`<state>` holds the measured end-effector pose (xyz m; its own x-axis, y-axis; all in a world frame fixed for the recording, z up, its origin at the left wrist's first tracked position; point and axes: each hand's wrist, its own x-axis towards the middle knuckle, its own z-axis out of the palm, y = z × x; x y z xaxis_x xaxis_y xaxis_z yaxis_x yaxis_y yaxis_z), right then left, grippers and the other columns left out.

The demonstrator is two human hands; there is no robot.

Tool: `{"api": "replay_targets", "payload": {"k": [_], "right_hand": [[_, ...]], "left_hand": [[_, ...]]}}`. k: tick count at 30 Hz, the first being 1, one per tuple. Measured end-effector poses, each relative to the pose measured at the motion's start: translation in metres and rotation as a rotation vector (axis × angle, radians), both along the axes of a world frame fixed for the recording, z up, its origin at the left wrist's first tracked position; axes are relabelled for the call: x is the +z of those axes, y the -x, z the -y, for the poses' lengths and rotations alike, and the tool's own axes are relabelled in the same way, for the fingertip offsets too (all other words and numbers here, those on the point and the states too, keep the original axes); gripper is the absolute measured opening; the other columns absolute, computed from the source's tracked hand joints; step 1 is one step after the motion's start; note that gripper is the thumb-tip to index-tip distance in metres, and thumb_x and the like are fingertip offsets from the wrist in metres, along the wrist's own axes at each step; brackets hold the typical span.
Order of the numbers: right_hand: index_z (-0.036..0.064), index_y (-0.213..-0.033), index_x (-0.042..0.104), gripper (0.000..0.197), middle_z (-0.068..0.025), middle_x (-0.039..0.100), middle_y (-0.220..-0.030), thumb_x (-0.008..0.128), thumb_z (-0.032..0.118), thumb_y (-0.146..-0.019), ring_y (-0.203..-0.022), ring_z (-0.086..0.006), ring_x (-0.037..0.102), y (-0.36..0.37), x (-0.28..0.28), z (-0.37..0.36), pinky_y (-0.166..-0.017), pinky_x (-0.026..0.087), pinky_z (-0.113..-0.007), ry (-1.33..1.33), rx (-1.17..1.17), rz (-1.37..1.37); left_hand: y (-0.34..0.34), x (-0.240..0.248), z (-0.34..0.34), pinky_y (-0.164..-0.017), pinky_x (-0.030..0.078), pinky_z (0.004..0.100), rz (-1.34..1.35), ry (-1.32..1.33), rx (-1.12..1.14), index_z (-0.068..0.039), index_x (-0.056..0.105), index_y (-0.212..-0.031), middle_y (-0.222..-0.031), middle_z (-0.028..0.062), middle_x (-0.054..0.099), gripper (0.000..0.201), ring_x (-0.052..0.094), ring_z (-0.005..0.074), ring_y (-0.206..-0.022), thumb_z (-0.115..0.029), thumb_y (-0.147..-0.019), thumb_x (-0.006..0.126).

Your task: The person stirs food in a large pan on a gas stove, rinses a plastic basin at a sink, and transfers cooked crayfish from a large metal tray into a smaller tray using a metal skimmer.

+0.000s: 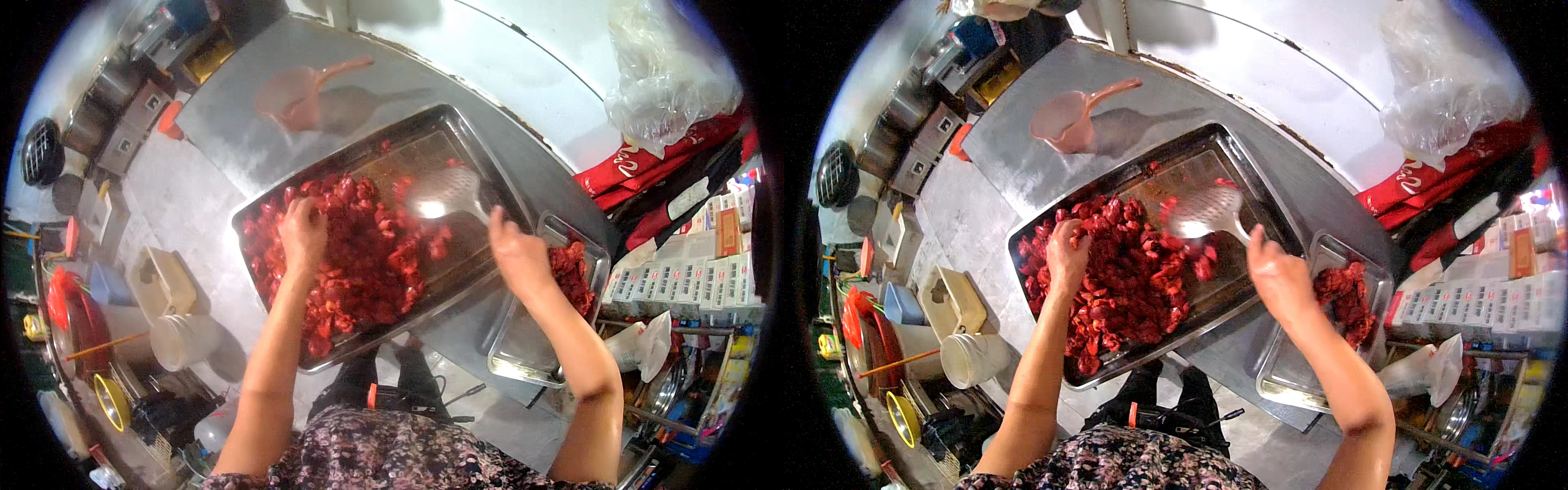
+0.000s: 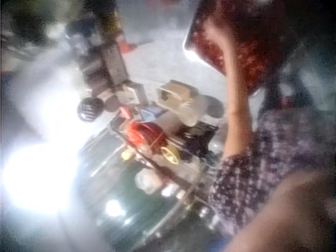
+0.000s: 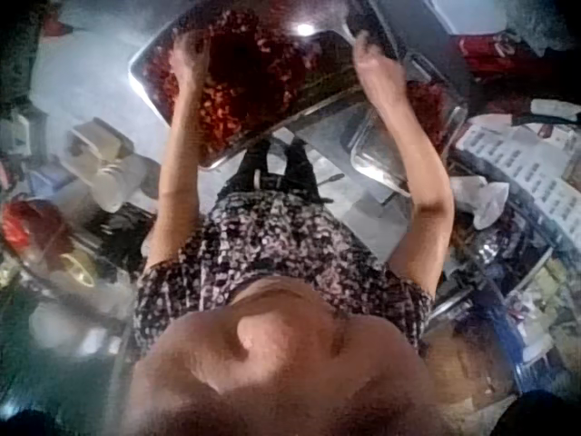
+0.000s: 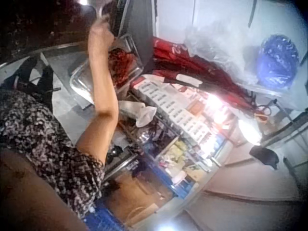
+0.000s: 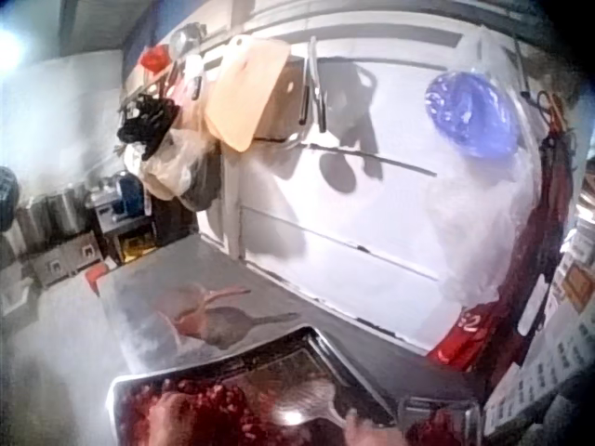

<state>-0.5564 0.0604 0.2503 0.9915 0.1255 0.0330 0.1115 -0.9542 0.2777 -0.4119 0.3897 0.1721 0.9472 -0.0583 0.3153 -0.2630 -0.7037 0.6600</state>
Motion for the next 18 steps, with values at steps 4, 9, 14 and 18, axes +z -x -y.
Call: {"api": "replay_targets", "payload": {"k": [4, 9, 14, 18], "right_hand": [[-0.0051, -0.121, 0.052, 0.039, -0.0252, 0.062, -0.084, 0.05, 0.002, -0.083, -0.074, -0.0417, 0.062, 0.028, 0.022, 0.035, -0.064, 0.05, -0.044, -0.45, -0.301, -0.028], [-0.0039, -0.095, 0.051, 0.015, -0.032, 0.054, -0.076, 0.047, 0.001, -0.082, -0.078, -0.051, 0.054, 0.029, 0.006, 0.046, -0.066, 0.041, -0.052, -0.83, -0.459, 0.13], [-0.0014, -0.093, 0.051, 0.011, -0.0278, 0.059, -0.072, 0.05, 0.002, -0.083, -0.074, -0.047, 0.059, 0.019, -0.019, 0.047, -0.065, 0.047, -0.053, -0.645, -0.454, 0.108], [-0.0002, -0.095, 0.053, 0.013, -0.0266, 0.06, -0.069, 0.051, 0.003, -0.082, -0.076, -0.045, 0.061, 0.01, -0.012, 0.042, -0.067, 0.049, -0.054, -0.486, -0.366, 0.051]], "left_hand": [[-0.003, 0.003, 0.007, -0.077, 0.051, 0.0412, 0.053, -0.036, -0.072, -0.004, 0.064, -0.102, -0.1, 0.0154, 0.063, 0.03, 0.063, 0.035, -0.09, -0.003, -0.073, 0.067], [0.006, 0.013, 0.047, -0.082, 0.049, 0.0453, -0.007, 0.038, -0.256, -0.003, 0.063, -0.105, -0.104, 0.0165, 0.062, 0.033, 0.06, 0.0363, -0.096, -0.004, -0.072, 0.067], [0.053, 0.018, 0.108, -0.091, 0.046, 0.0432, -0.057, -0.249, -0.499, -0.004, 0.061, -0.111, -0.12, 0.0169, 0.056, 0.05, 0.055, 0.0364, -0.111, -0.01, -0.064, 0.075], [0.092, 0.006, 0.141, -0.101, 0.033, 0.0522, -0.018, -0.344, -0.604, -0.003, 0.038, -0.138, -0.135, 0.0294, 0.036, 0.094, 0.038, 0.0445, -0.124, -0.023, -0.058, 0.083]]}}
